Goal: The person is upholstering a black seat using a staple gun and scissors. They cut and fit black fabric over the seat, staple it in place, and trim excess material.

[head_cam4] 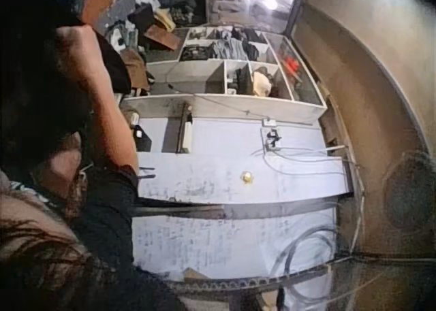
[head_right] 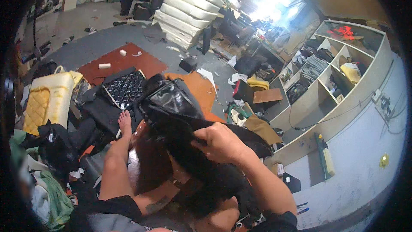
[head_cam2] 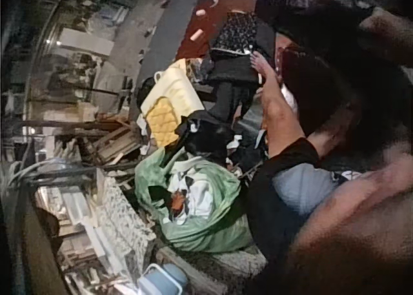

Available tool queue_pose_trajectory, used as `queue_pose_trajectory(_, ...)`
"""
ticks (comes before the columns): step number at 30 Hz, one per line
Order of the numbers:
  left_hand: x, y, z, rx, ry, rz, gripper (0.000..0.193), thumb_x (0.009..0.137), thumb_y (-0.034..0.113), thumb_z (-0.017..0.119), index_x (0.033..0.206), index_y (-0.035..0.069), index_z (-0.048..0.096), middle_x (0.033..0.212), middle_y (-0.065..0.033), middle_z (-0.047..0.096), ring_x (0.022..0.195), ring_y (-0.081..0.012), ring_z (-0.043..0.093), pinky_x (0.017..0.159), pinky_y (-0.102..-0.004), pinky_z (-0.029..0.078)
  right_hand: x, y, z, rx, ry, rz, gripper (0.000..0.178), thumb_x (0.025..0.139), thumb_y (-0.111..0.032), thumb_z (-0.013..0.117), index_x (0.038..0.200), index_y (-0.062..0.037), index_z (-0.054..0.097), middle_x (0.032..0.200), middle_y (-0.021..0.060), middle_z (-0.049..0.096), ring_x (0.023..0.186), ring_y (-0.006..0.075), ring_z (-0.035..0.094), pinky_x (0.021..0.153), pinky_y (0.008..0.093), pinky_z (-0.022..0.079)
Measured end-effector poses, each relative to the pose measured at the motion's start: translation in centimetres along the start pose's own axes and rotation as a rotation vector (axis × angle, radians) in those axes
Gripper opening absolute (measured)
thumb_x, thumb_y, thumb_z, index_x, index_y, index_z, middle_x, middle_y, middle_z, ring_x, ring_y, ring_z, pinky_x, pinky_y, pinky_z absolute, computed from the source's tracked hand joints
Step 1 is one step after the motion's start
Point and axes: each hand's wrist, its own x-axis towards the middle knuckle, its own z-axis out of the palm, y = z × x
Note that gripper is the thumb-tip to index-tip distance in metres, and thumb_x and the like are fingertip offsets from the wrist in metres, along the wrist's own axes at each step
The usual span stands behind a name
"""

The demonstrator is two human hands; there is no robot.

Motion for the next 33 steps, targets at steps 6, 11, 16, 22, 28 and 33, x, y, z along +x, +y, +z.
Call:
queue_pose_trajectory(6, -3.9, -2.5, 3.2, -0.478, 0.003, -0.079, 0.094, 0.094, 0.078, 0.052, 0.158, 0.011, 0.042, 0.163, -0.0073, 0.042, 0.147, -0.0342, 0.04, 0.125, -0.0515, 0.03, -3.7, 3.0, 2.0, 0.02, 0.091, 0.179, 0.021, 0.092, -0.015, 0.075, 0.086, 0.0017, 0.063, 0.08, 0.0273, 0.064, 0.084, 0.049, 0.064, 0.071, 0.0498, 0.053)
queue_pose_trajectory(11, -4.4, -4.9, -4.1, 1.249, -0.067, 0.471, 0.089, 0.088, 0.061, 0.074, 0.156, 0.014, 0.043, 0.158, -0.008, 0.046, 0.147, -0.0288, 0.04, 0.122, -0.0499, 0.034, -5.4, 3.1, 6.4, -0.051, 0.212, 0.091, 0.019, 0.091, -0.02, 0.074, 0.088, -0.0043, 0.063, 0.081, 0.0222, 0.067, 0.083, 0.0463, 0.066, 0.072, 0.055, 0.053)
queue_pose_trajectory(16, -7.4, -2.9, -4.3, 0.505, -0.163, 0.02, 0.09, 0.08, 0.033, 0.091, 0.153, 0.012, 0.043, 0.15, -0.009, 0.051, 0.145, -0.027, 0.043, 0.12, -0.048, 0.038, -7.0, 2.5, 12.4, 0.114, 0.182, 0.104, 0.014, 0.09, -0.018, 0.07, 0.089, -0.0056, 0.063, 0.083, 0.0226, 0.067, 0.084, 0.0475, 0.066, 0.073, 0.0558, 0.053)
queue_pose_trajectory(22, -8.7, -0.2, -8.0, 2.026, -0.286, -0.017, 0.051, 0.097, 0.043, 0.065, 0.136, 0.011, 0.06, 0.133, -0.0085, 0.065, 0.131, -0.0253, 0.057, 0.11, -0.0442, 0.046, -9.0, -1.1, 16.4, 0.415, 0.083, 0.22, 0.01, 0.084, -0.007, 0.064, 0.094, -0.0058, 0.063, 0.089, 0.0206, 0.069, 0.089, 0.0453, 0.067, 0.073, 0.0536, 0.054)
queue_pose_trajectory(28, -10.3, 1.1, -9.5, 0.7, 0.262, -0.511, 0.049, 0.109, 0.041, 0.042, 0.139, 0.007, 0.059, 0.132, -0.0171, 0.065, 0.125, -0.0319, 0.061, 0.109, -0.0509, 0.046, -14.1, -4.0, 21.3, 0.392, 0.094, 0.202, 0.015, 0.093, -0.019, 0.065, 0.095, -0.0044, 0.064, 0.092, 0.0213, 0.067, 0.089, 0.0452, 0.067, 0.079, 0.0537, 0.054)
queue_pose_trajectory(33, -15.5, 6.7, -4.1, 1.069, -0.279, -0.601, 0.042, 0.107, 0.032, 0.06, 0.136, 0.001, 0.06, 0.135, -0.0194, 0.065, 0.118, -0.0249, 0.067, 0.098, -0.0425, 0.056, -21.6, -9.4, 13.8, 0.83, 0.38, -0.191, 0.024, 0.091, -0.028, 0.074, 0.103, -0.0078, 0.07, 0.092, 0.0142, 0.068, 0.08, 0.0328, 0.067, 0.071, 0.0465, 0.053)
